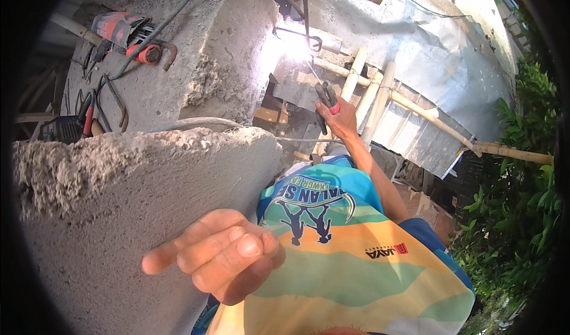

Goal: The person welds metal rebar embedded in a concrete structure using a handheld welding torch. They repeatedly position the torch, create sparks, and adjust their grip while standing on bamboo scaffolding.

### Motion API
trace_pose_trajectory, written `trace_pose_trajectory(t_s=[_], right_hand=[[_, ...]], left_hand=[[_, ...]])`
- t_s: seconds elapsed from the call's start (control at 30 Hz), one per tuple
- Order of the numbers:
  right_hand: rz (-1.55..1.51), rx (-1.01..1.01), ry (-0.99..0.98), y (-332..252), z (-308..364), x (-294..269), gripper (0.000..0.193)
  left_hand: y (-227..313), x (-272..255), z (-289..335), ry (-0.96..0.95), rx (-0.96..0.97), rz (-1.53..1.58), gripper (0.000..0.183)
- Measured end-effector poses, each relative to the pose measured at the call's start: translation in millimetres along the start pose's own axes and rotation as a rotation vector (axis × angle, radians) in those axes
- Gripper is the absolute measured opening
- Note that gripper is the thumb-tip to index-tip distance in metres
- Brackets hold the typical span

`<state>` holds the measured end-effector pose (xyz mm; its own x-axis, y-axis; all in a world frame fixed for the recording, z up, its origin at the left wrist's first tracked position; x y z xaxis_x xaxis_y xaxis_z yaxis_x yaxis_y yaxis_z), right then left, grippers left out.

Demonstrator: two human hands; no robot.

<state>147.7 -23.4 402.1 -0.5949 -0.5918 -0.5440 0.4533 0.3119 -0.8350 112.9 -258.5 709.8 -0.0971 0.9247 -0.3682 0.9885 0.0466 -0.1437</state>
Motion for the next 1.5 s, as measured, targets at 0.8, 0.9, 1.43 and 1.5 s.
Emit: trace_pose_trajectory(t_s=[0.8, 0.9, 1.43, 1.5], right_hand=[[-0.016, -0.008, 0.023, 2.2, -2.4, 2.1, 0.058], [-0.024, -0.001, 0.017, 3.6, -2.5, 2.7, 0.058], [-0.027, -0.007, 0.017, 5.1, -3.7, 4.2, 0.058], [-0.034, -0.007, 0.020, 4.8, -3.5, 4.1, 0.058]], left_hand=[[-1.1, -0.6, 0.8, -0.007, 0.004, -0.016, 0.022], [-0.6, -0.2, 1.9, 0.008, 0.001, -0.005, 0.023], [2.6, 3.3, 0.2, 0.130, -0.144, -0.065, 0.021], [2.4, 3.0, -0.1, 0.128, -0.146, -0.066, 0.022]])
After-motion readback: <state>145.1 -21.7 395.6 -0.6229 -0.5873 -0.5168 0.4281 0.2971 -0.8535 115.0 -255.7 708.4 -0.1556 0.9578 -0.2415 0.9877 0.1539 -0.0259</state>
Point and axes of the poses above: each hand's wrist, its own z-axis away from the middle knuckle, its own x-axis out of the palm, y = z × x, the point moved 4 cm from there along -z, towards the middle knuckle
